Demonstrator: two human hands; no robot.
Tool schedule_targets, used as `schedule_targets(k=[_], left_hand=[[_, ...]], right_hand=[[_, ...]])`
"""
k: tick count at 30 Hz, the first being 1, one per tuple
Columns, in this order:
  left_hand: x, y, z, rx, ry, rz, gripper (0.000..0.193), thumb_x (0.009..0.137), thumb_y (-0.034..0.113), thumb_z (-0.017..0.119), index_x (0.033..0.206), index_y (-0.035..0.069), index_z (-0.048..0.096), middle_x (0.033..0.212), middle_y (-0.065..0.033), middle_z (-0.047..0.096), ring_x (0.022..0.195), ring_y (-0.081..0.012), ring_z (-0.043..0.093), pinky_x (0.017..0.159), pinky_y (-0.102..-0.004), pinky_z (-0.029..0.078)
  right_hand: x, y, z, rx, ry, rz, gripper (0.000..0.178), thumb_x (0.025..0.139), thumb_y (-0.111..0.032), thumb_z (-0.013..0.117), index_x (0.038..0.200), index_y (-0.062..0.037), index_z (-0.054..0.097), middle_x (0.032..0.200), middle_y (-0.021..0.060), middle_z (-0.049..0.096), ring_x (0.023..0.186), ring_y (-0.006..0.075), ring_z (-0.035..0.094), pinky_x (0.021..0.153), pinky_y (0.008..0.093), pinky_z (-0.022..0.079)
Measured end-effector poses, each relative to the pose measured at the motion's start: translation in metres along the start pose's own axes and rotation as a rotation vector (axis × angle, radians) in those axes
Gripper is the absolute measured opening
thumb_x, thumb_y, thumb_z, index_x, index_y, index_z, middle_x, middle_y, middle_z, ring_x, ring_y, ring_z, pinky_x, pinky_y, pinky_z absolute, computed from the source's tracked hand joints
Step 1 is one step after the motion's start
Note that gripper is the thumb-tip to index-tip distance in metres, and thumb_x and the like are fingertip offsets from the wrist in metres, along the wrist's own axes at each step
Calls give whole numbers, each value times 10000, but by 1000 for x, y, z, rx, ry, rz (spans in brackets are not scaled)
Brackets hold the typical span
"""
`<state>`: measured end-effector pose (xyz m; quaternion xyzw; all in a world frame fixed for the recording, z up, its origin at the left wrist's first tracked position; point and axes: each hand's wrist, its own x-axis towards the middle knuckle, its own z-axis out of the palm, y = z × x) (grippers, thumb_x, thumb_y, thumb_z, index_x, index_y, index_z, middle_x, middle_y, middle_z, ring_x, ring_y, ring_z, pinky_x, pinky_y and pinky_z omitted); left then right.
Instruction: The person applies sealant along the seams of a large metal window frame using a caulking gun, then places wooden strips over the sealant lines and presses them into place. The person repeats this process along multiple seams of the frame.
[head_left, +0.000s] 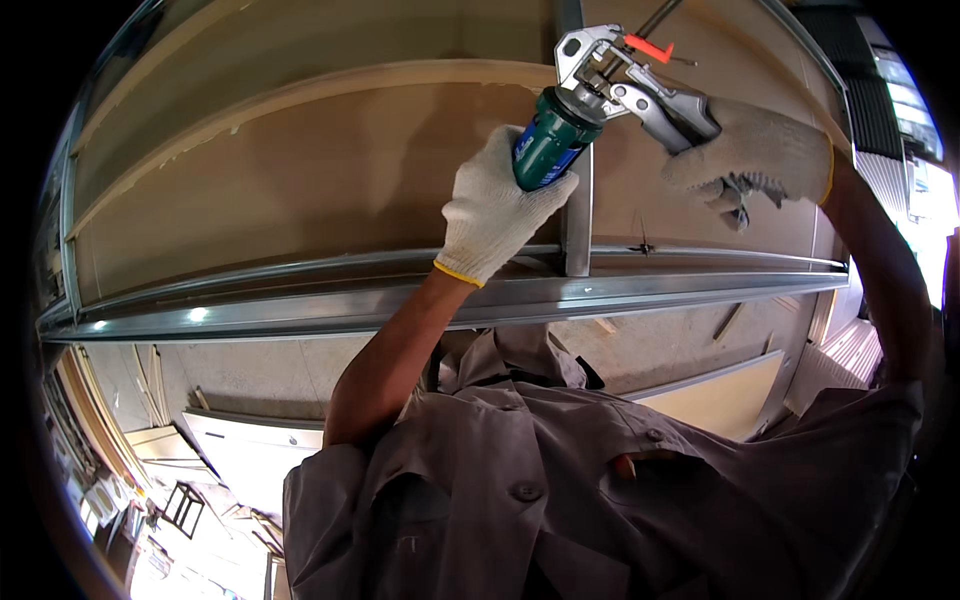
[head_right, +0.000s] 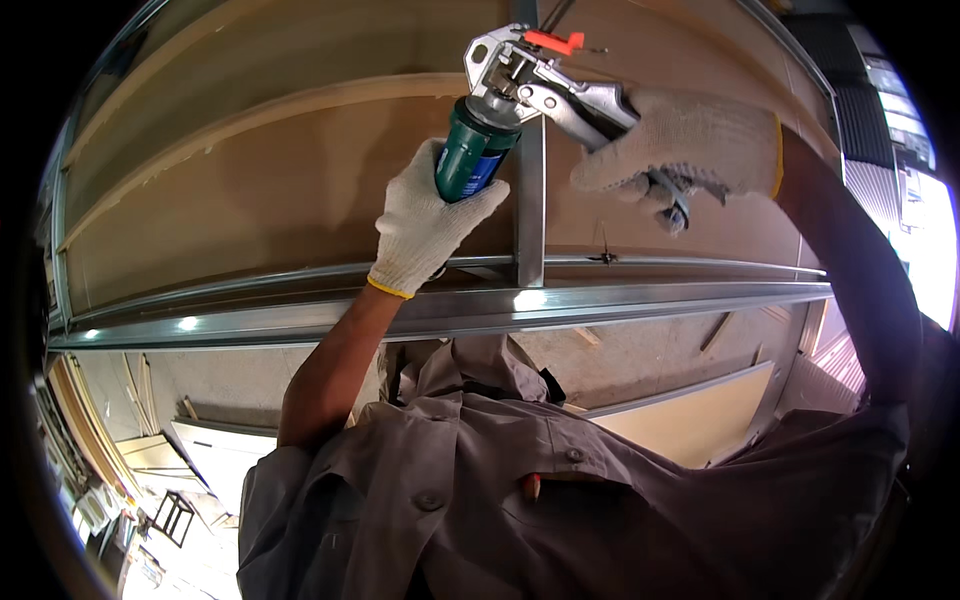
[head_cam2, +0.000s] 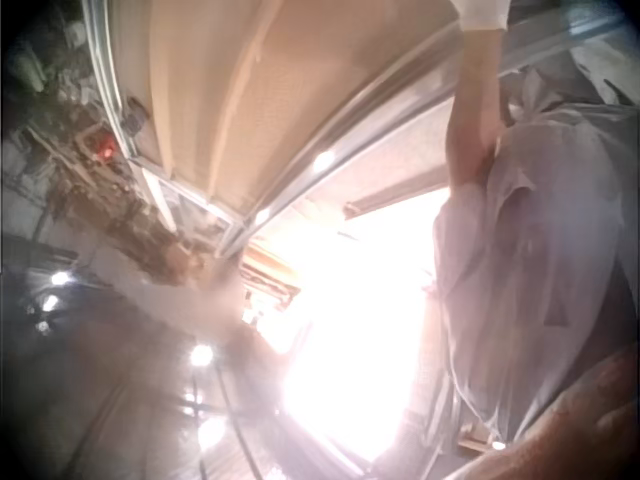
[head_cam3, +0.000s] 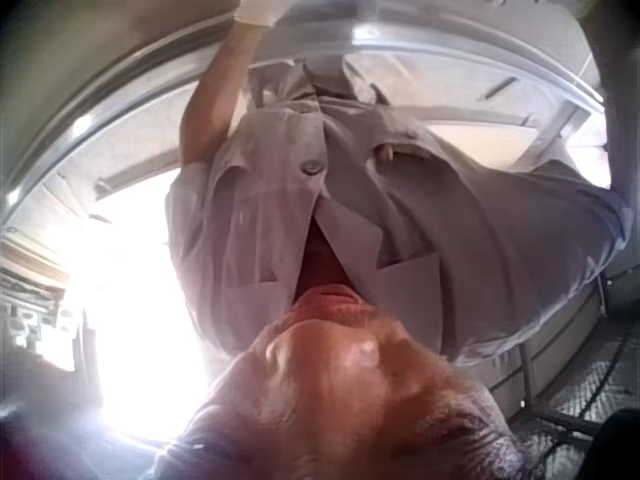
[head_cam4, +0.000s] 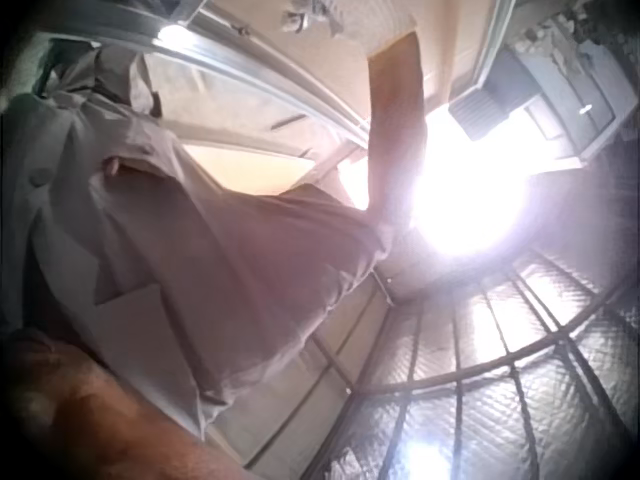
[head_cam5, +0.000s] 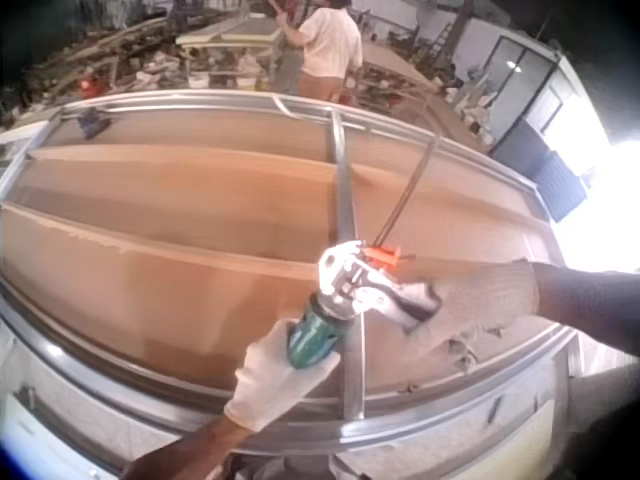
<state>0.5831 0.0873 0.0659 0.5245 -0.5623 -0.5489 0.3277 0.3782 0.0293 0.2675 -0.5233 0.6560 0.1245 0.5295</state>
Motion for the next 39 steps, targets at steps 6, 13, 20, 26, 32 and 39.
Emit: schedule_targets(k=[6, 13, 20, 26, 32, 39], left_hand=[[4, 9, 29, -133, 52, -2, 509, 825, 329, 883, 1123, -5, 642, 889, -98, 748, 776, -176, 744, 734, -348, 605], [5, 4, 45, -448, 138, -86, 416, 854, 206, 878, 1129, 1, 643, 903, -59, 747, 770, -105, 700, 714, -295, 583], [-1, -10, 46, -629, 299, -101, 357, 860, 196, 886, 1069, 63, 628, 848, -3, 699, 714, -69, 646, 680, -268, 563], [2, -24, 57, -637, 363, -53, 315, 864, 150, 882, 1056, 77, 643, 822, 12, 696, 679, -61, 631, 657, -255, 536], [-22, -22, 49, -685, 262, -46, 300, 892, 68, 840, 1119, 60, 644, 913, -22, 727, 771, -118, 702, 719, -276, 576], [-23, 24, 59, -636, 12, 71, 320, 893, 134, 856, 1112, 56, 637, 898, 0, 710, 736, -75, 655, 685, -264, 542]], right_hand=[[0, -15, -26, -302, 26, 64, 415, 872, -219, 787, 1172, 2, 604, 768, 102, 659, 548, 172, 653, 484, 322, 574], [7, -59, -56, -142, -336, 220, 425, 886, -373, 860, 1031, -55, 619, 803, 33, 622, 677, 143, 633, 598, 317, 582], [45, -63, -56, -106, -535, 242, 438, 886, -355, 844, 1094, -42, 618, 831, 64, 651, 683, 160, 662, 598, 320, 596], [41, -64, -46, -76, -550, 230, 457, 886, -339, 829, 1148, -32, 616, 854, 91, 676, 689, 175, 687, 598, 323, 609], [32, -60, -36, -34, -521, 180, 481, 886, -323, 815, 1202, -21, 615, 878, 117, 701, 694, 190, 712, 597, 326, 622], [-42, -34, -36, 137, -294, 109, 516, 886, -304, 799, 1266, -9, 613, 905, 148, 731, 701, 207, 740, 597, 329, 637]])
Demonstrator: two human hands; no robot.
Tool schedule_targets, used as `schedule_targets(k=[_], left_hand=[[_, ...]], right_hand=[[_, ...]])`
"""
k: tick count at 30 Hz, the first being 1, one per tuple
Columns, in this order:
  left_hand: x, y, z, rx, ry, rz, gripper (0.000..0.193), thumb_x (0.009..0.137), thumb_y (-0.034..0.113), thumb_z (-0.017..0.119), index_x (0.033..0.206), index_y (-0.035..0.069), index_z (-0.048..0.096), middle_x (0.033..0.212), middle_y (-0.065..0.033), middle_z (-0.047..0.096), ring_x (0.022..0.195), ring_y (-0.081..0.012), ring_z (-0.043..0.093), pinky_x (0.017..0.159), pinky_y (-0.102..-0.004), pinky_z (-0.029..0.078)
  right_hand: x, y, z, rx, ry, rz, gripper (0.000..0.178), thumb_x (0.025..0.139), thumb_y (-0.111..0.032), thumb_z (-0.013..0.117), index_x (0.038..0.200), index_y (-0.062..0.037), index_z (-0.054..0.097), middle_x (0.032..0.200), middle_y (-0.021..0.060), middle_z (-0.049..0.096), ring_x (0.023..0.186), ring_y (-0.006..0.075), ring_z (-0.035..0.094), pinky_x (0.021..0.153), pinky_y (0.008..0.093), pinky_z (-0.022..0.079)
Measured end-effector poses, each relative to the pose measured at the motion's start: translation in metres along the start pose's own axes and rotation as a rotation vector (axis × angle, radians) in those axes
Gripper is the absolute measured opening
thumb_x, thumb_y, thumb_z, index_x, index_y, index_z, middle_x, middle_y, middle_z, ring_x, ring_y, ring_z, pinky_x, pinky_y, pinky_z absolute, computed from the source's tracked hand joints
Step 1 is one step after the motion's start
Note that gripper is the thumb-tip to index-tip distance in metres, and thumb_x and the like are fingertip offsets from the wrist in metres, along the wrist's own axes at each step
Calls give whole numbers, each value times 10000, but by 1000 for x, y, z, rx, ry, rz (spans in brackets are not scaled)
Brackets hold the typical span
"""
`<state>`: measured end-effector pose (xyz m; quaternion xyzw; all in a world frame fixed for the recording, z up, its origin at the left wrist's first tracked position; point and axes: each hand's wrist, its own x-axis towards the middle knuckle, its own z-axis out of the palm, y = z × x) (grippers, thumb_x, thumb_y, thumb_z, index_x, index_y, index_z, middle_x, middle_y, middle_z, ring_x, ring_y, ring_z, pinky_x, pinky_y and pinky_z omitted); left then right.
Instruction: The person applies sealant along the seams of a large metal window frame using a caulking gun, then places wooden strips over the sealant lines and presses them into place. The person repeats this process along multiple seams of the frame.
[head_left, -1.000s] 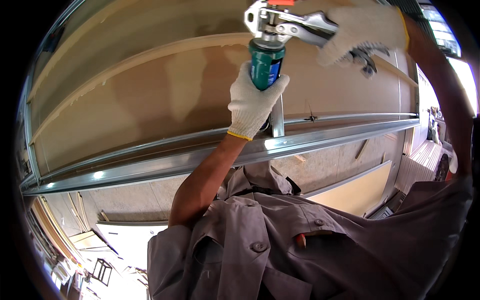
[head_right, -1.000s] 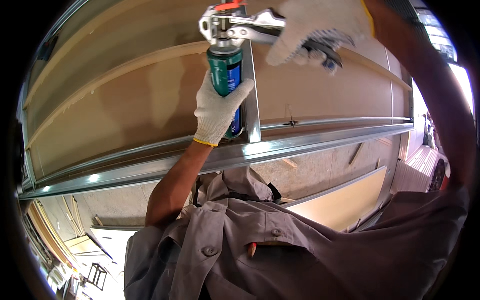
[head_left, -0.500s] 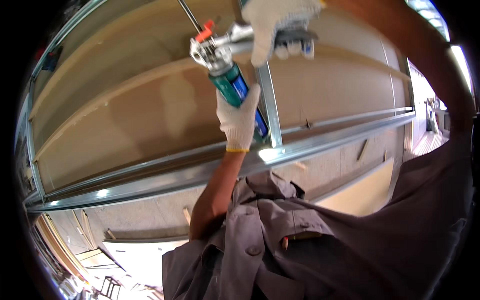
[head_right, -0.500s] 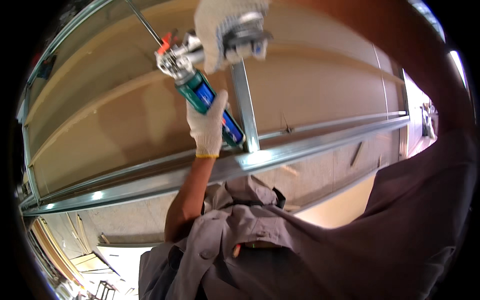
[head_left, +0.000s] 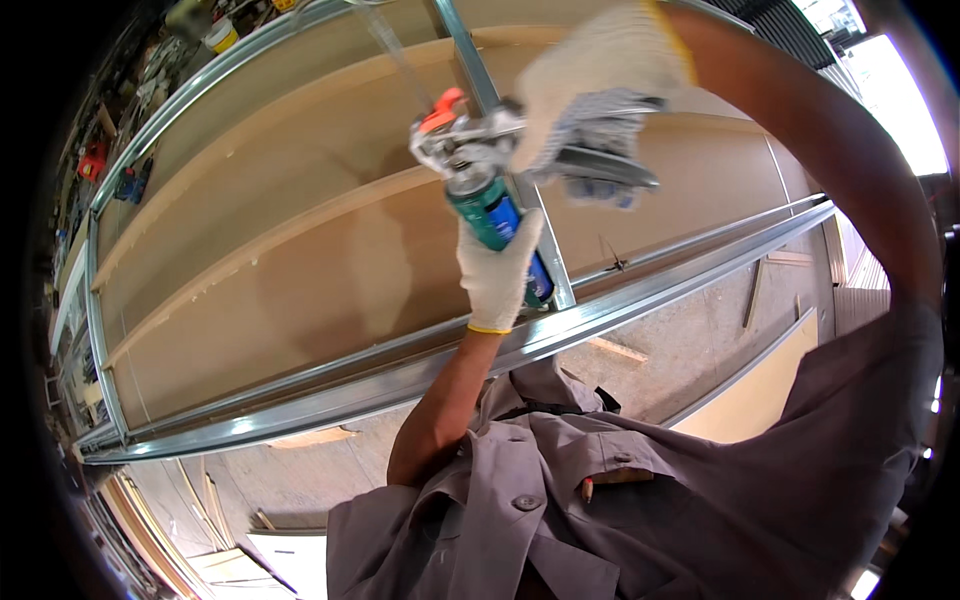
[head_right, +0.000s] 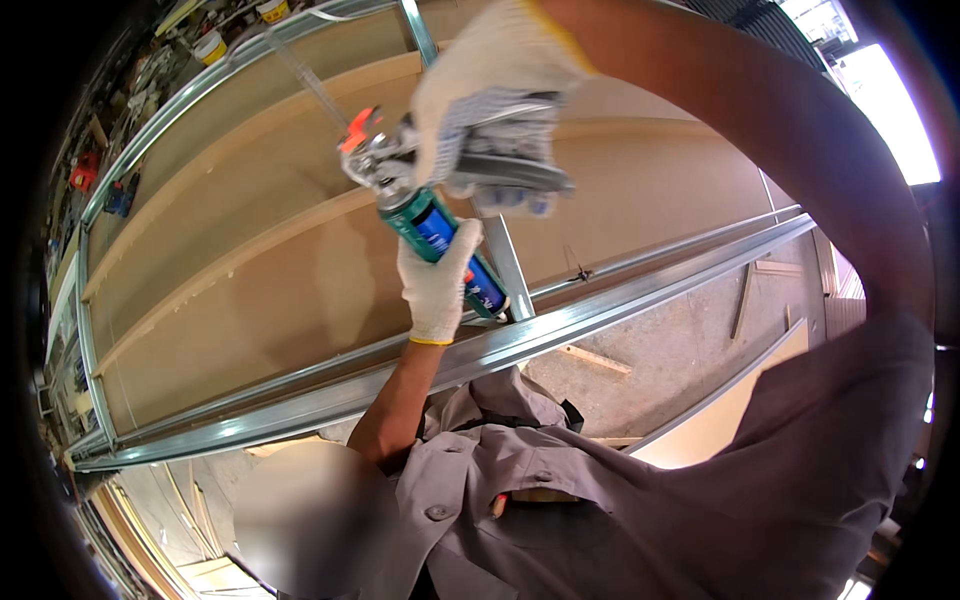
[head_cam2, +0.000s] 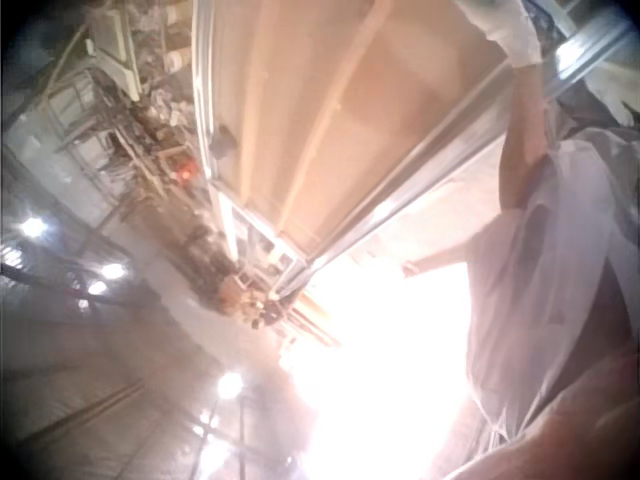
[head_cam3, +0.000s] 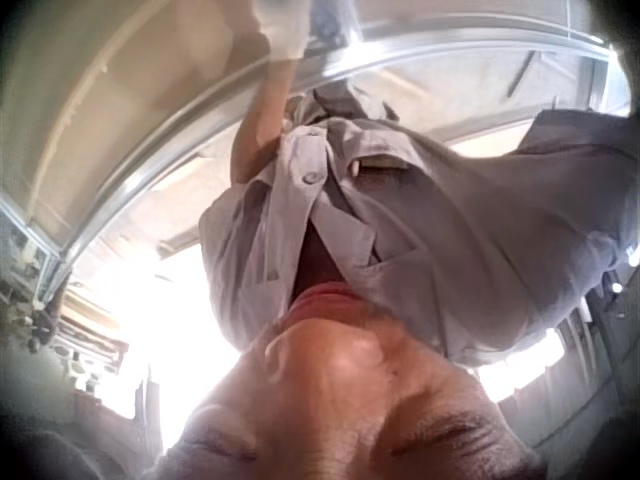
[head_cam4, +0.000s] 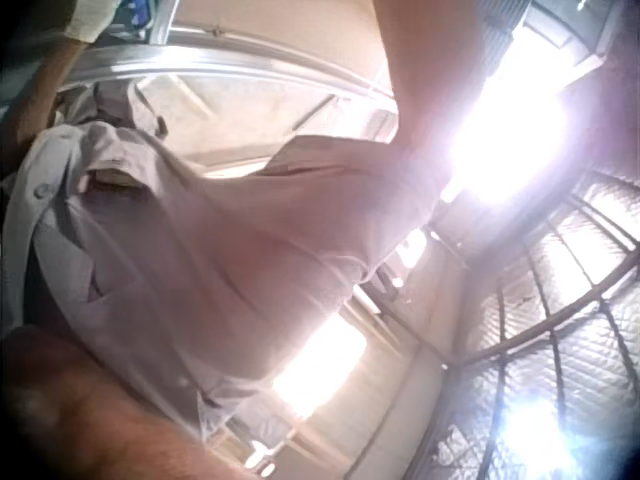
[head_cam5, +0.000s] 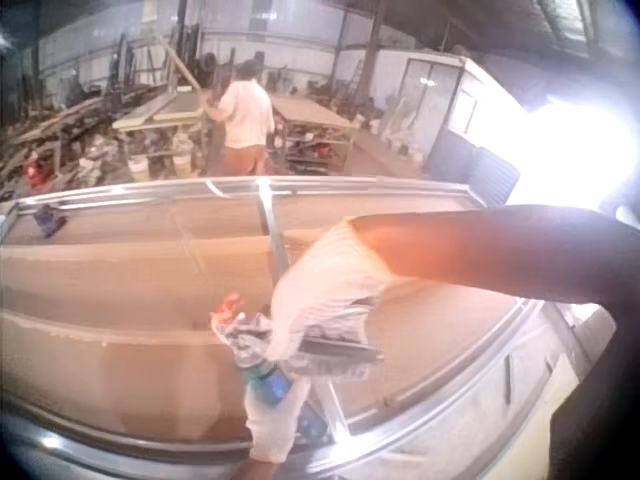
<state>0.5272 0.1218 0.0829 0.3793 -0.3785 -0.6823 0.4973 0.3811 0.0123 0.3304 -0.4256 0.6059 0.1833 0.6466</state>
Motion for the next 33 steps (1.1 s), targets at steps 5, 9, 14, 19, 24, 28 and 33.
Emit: schedule_targets(k=[5, 9, 14, 19, 24, 28, 33], left_hand=[[-6, 68, 15, 373, -231, 228, 468, 842, 281, 872, 1178, 57, 635, 912, -119, 725, 779, -255, 720, 736, -383, 578], [-4, 77, 15, 535, -470, 477, 468, 837, 309, 856, 1203, 116, 639, 1045, -152, 726, 937, -375, 730, 843, -456, 588], [25, 48, -29, 613, -775, 802, 450, 812, 237, 835, 1203, 121, 645, 1137, -130, 708, 1080, -371, 694, 958, -477, 559], [61, 26, -93, 642, -971, 863, 521, 796, 204, 815, 1285, 127, 651, 1279, -150, 687, 1212, -405, 654, 1046, -492, 537], [109, -11, -130, 743, -965, 987, 574, 796, 211, 835, 1331, 129, 645, 1346, -157, 668, 1295, -399, 628, 1079, -490, 537], [115, -16, -145, 686, -915, 958, 572, 822, 223, 872, 1336, 126, 639, 1353, -168, 662, 1305, -392, 628, 1059, -462, 562], [102, -14, -155, 481, -916, 901, 623, 753, 63, 926, 1306, 71, 638, 1341, -167, 667, 1296, -358, 646, 1062, -434, 575]], right_hand=[[-90, 54, 69, 159, 470, -165, 499, 902, -265, 773, 1265, 42, 619, 956, 181, 752, 795, 248, 768, 696, 343, 637], [-116, 95, 161, 464, 618, -290, 494, 871, -39, 697, 1333, 73, 565, 982, 203, 749, 874, 274, 768, 779, 363, 639], [-7, 110, 305, 649, 983, -386, 345, 997, -124, 733, 1296, 0, 617, 1012, 33, 706, 955, 110, 657, 855, 303, 541], [143, 80, 370, 654, 1198, -352, 313, 959, -85, 705, 1249, -34, 601, 985, 124, 631, 874, 199, 594, 811, 369, 522], [221, 43, 359, 517, 1511, -402, 287, 986, -191, 687, 1230, -58, 611, 1005, 205, 687, 919, 403, 705, 797, 447, 553], [227, 20, 352, 529, 1475, -396, 425, 933, -108, 668, 1342, -57, 567, 1109, 258, 685, 1036, 461, 681, 878, 484, 548], [221, -18, 359, 526, 1369, -73, 344, 836, -138, 724, 1128, -38, 572, 1048, 241, 696, 1019, 450, 694, 846, 521, 556]])
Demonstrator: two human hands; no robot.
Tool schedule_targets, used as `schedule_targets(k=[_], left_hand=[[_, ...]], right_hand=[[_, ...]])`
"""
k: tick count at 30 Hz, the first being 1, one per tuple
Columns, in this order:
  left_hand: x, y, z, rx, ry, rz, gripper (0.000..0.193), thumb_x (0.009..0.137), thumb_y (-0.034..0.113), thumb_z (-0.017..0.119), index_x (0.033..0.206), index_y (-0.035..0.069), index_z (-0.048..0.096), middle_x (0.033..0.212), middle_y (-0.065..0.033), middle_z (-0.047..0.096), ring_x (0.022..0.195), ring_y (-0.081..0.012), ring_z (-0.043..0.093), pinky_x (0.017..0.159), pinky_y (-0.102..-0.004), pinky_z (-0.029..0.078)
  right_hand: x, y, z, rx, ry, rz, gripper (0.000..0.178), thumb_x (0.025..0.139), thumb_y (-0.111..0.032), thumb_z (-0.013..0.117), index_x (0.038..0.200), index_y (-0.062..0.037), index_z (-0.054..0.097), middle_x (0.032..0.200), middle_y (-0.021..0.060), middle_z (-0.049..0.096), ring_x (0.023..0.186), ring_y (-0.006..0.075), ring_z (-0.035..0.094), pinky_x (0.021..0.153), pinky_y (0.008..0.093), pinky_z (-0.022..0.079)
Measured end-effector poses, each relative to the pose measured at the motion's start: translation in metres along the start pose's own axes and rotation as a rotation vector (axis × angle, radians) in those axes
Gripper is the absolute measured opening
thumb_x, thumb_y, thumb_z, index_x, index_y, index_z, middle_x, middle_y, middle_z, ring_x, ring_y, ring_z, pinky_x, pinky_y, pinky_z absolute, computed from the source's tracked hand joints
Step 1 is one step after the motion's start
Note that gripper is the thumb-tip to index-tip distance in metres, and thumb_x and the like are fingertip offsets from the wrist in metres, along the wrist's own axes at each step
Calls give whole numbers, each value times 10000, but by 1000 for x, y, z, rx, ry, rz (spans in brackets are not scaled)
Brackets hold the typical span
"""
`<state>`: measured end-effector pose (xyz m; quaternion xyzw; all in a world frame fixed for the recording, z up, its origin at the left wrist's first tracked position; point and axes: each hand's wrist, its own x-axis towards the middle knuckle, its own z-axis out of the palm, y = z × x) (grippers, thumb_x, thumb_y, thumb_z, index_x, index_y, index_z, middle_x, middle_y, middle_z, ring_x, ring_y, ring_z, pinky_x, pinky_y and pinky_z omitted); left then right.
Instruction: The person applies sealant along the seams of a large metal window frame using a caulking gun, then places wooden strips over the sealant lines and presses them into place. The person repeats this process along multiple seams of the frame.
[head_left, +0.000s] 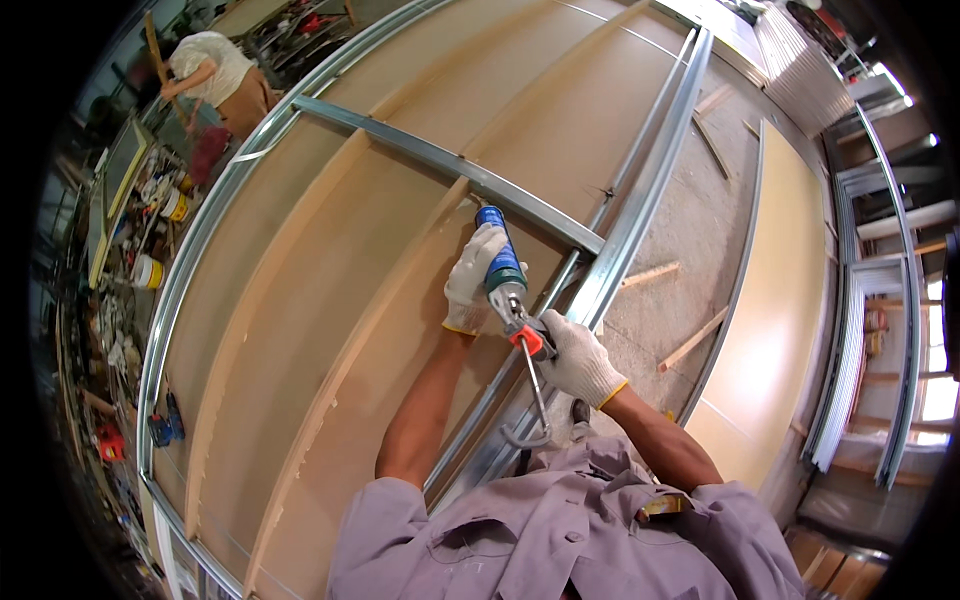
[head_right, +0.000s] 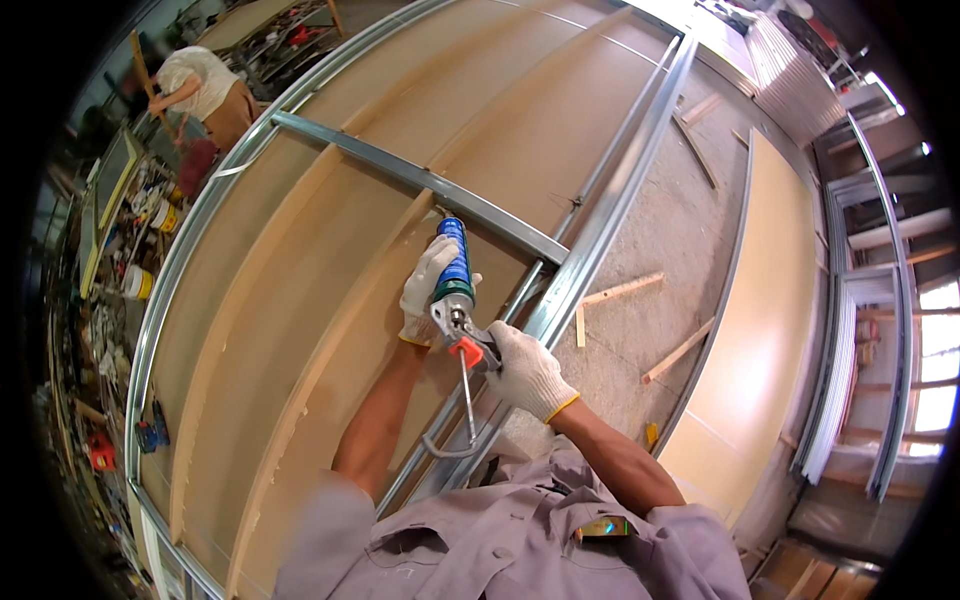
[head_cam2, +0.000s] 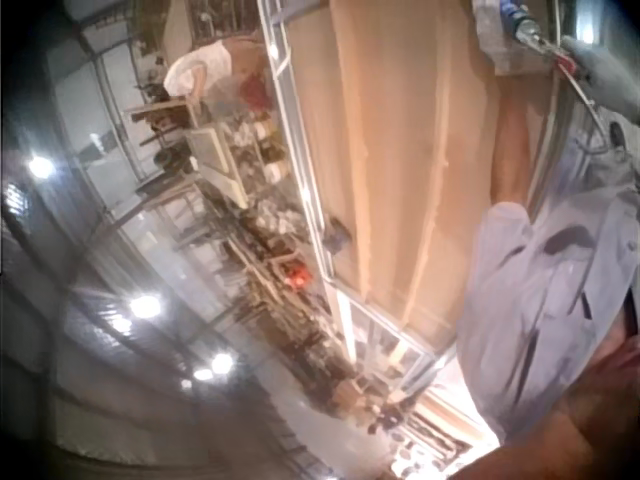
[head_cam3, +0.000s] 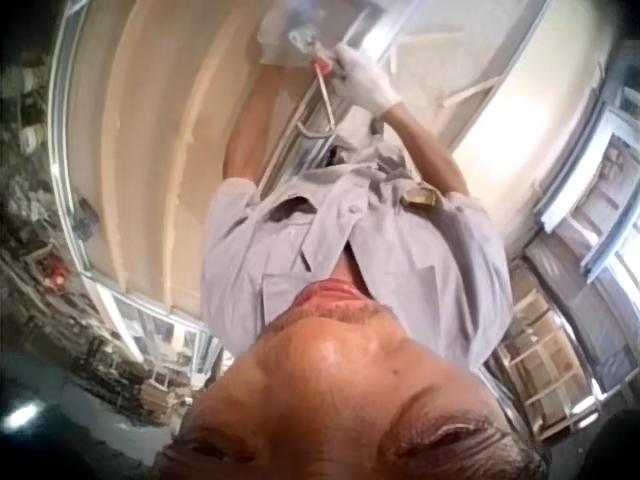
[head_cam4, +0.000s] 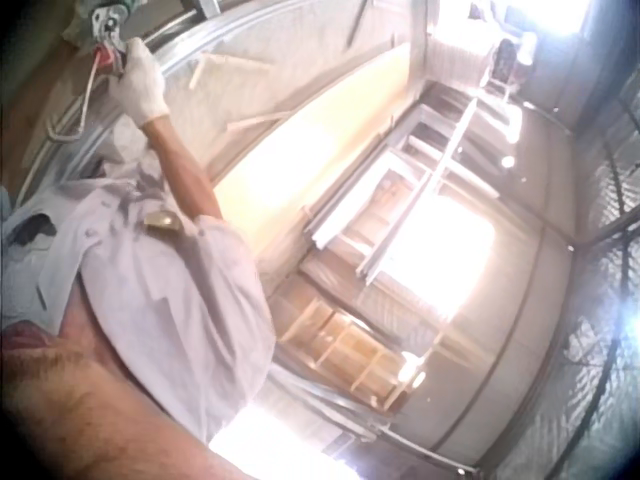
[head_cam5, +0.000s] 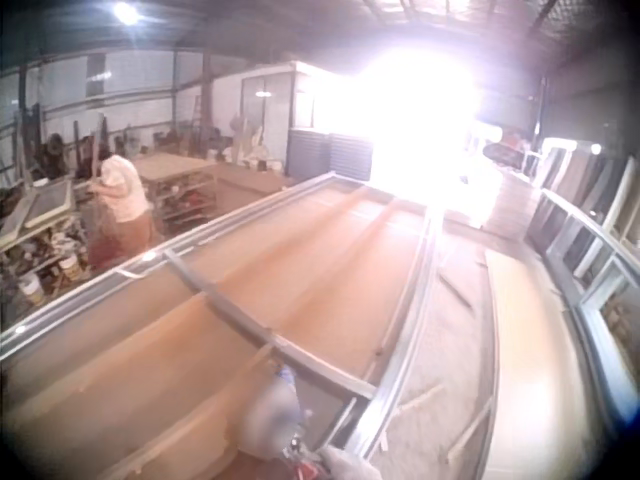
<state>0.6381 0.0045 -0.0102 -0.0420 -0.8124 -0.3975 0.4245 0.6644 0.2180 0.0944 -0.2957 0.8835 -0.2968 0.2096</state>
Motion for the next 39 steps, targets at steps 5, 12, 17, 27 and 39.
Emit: schedule_targets(k=[5, 12, 17, 27, 39], left_hand=[[-22, 34, 9, -125, 31, 31, 580, 774, 56, 902, 1281, 60, 621, 1316, -165, 652, 1320, -387, 619, 1090, -441, 567], [-44, 60, 13, -454, -20, -101, 602, 810, 64, 912, 1328, 65, 607, 1320, -170, 665, 1303, -338, 634, 1107, -456, 550], [-47, 54, 2, -643, -83, -249, 608, 827, 77, 915, 1348, 69, 601, 1337, -172, 665, 1305, -311, 632, 1120, -459, 537], [-25, 44, -31, -557, -81, -163, 619, 795, 19, 921, 1341, 58, 633, 1337, -179, 675, 1309, -306, 636, 1147, -447, 510], [68, -90, -167, -202, 134, -35, 686, 804, -39, 886, 1400, 73, 565, 1405, -169, 579, 1341, -314, 584, 1123, -430, 538]], right_hand=[[-47, -14, 0, -92, -12, 83, 290, 868, -181, 724, 1078, -62, 563, 965, 212, 696, 924, 447, 709, 757, 536, 566], [-84, -50, 14, -243, -76, 222, 358, 923, -300, 712, 1092, -32, 545, 908, 185, 711, 837, 398, 758, 691, 505, 594], [-63, -104, 7, -118, -123, 302, 502, 963, -451, 706, 1123, -9, 531, 966, 234, 720, 858, 429, 762, 672, 545, 593], [-54, -131, 5, -118, -111, 152, 466, 964, -394, 693, 1144, 7, 539, 928, 235, 710, 817, 437, 748, 673, 534, 582], [101, -175, 35, -69, -69, -321, 323, 918, -268, 689, 1131, -46, 592, 969, 197, 718, 852, 417, 729, 726, 511, 579]])
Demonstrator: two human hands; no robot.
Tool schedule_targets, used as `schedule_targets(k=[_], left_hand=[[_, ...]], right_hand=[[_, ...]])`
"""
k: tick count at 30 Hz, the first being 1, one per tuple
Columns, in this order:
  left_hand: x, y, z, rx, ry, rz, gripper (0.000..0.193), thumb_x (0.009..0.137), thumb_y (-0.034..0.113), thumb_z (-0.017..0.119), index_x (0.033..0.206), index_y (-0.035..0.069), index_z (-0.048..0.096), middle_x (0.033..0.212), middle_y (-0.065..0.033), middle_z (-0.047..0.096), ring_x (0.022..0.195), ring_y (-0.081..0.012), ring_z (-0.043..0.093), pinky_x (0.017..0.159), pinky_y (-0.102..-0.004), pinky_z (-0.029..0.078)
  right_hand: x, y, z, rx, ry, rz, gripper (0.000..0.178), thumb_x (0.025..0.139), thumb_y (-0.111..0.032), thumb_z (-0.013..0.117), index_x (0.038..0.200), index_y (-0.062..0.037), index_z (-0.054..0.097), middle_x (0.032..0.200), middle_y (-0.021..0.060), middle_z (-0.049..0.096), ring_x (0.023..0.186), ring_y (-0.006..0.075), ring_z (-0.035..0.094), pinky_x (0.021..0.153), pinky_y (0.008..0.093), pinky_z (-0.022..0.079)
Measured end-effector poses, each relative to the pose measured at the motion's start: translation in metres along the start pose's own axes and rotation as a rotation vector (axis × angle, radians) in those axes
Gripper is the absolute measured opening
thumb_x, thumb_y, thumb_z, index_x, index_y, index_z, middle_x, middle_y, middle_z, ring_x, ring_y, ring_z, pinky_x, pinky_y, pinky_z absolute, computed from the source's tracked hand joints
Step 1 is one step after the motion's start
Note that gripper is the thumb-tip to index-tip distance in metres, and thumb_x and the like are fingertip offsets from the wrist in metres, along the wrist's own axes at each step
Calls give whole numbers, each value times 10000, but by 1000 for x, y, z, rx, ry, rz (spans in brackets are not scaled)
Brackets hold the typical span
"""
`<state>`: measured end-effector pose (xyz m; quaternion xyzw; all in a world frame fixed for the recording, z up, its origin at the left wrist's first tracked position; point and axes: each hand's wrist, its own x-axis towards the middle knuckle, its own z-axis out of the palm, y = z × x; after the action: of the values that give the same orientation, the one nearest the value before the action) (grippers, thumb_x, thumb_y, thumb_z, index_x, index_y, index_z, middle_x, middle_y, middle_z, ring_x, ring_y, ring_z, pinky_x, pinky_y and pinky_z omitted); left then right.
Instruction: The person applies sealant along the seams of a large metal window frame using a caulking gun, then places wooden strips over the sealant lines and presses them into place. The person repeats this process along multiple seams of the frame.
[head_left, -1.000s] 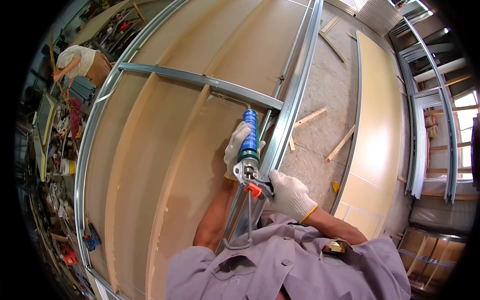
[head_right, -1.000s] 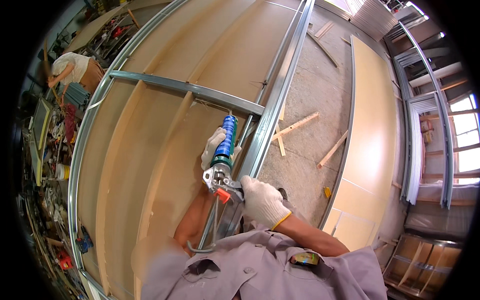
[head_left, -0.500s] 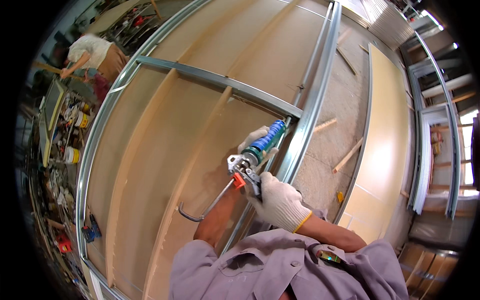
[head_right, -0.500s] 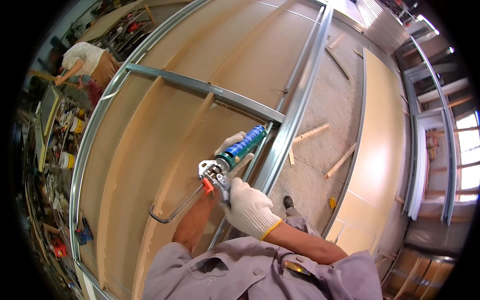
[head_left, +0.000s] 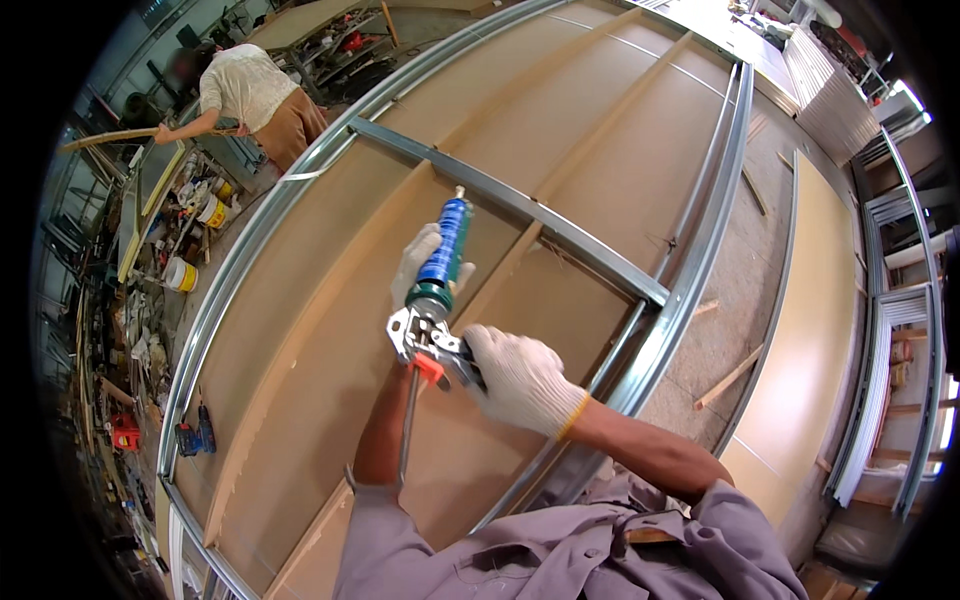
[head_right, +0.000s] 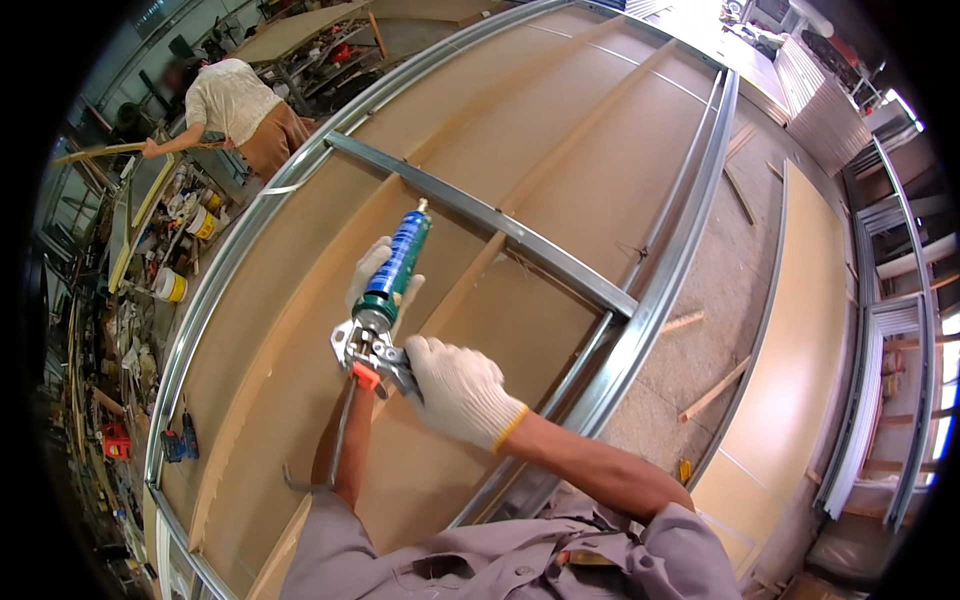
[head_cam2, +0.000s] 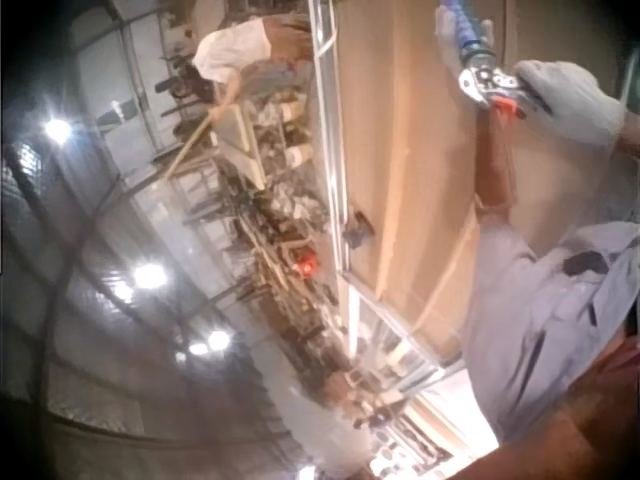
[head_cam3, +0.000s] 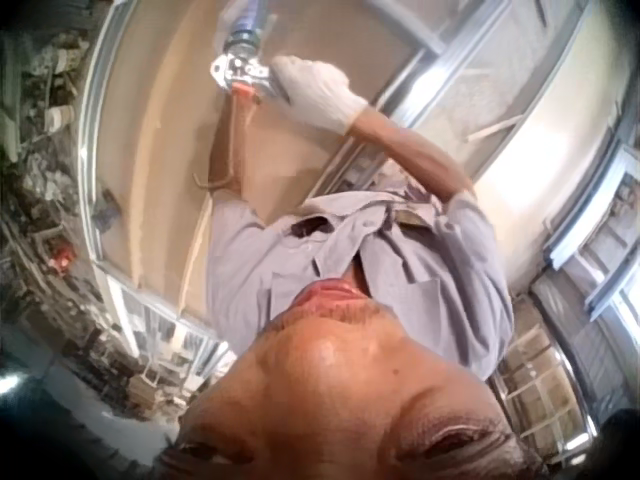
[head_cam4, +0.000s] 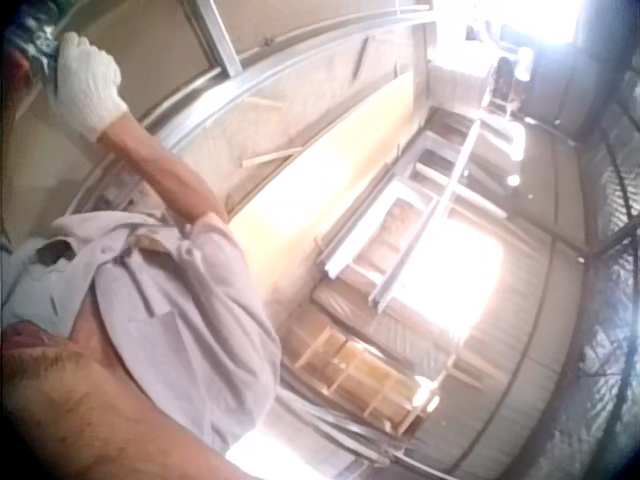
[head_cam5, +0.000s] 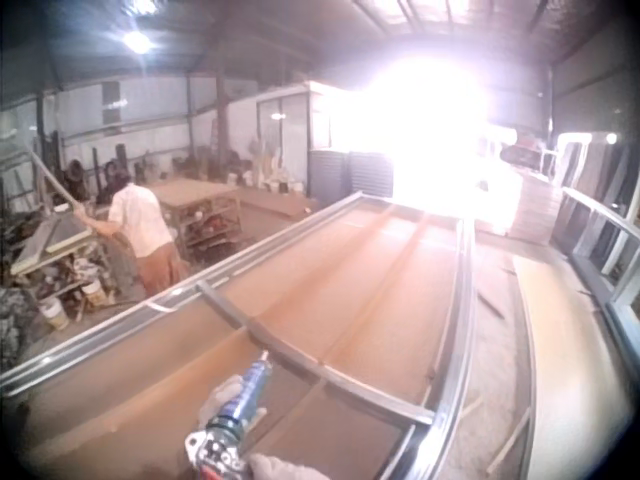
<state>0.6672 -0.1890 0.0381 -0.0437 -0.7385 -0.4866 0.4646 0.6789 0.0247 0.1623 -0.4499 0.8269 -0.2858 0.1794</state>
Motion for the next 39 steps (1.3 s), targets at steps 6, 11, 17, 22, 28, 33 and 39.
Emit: schedule_targets(k=[6, 11, 17, 22, 28, 33, 39], left_hand=[[13, -116, -31, -483, 64, -481, 583, 937, -113, 701, 1462, 57, 513, 1540, -114, 454, 1413, -307, 502, 1086, -490, 604], [18, -164, -20, -548, 181, -509, 588, 863, -100, 770, 1394, 64, 578, 1541, -138, 482, 1384, -304, 524, 1023, -476, 632], [0, -161, -19, 133, 104, -175, 692, 835, 90, 917, 1402, 79, 520, 1437, -193, 572, 1308, -318, 598, 1101, -425, 535], [-22, -121, -10, 47, 60, -292, 661, 848, 57, 898, 1393, 95, 526, 1453, -183, 577, 1318, -305, 596, 1091, -426, 548], [-35, -64, 8, -144, 38, -506, 645, 840, 9, 886, 1383, 116, 554, 1445, -148, 584, 1353, -279, 559, 1133, -411, 526], [-45, -55, 25, -256, 78, -461, 628, 827, -9, 892, 1360, 78, 571, 1429, -150, 594, 1318, -275, 582, 1125, -409, 514], [-31, -12, 20, -383, 62, -599, 595, 851, -24, 865, 1363, 81, 580, 1424, -122, 585, 1326, -248, 566, 1136, -388, 494]], right_hand=[[119, 43, 25, -31, -40, -37, 299, 921, -239, 671, 1131, -52, 570, 1013, 207, 727, 915, 410, 741, 759, 543, 590], [157, 65, 48, -102, 13, -2, 283, 904, -233, 680, 1084, -31, 597, 956, 220, 737, 848, 428, 752, 715, 549, 596], [150, 34, 48, -97, -137, 131, 292, 865, -189, 698, 1057, 16, 621, 890, 222, 762, 832, 423, 773, 698, 524, 612], [116, 13, 49, -92, -200, 229, 304, 928, -240, 669, 1072, 19, 602, 895, 249, 757, 837, 444, 766, 696, 576, 598], [86, -23, 34, -40, -264, 349, 401, 953, -308, 690, 1124, 45, 609, 920, 242, 764, 890, 427, 781, 688, 585, 603], [71, -32, 30, -86, -262, 370, 477, 974, -389, 700, 1145, 50, 622, 924, 219, 769, 910, 407, 787, 669, 578, 606], [74, -48, 26, -154, -237, 300, 512, 955, -438, 733, 1116, 41, 649, 895, 203, 766, 868, 384, 790, 651, 556, 606]])
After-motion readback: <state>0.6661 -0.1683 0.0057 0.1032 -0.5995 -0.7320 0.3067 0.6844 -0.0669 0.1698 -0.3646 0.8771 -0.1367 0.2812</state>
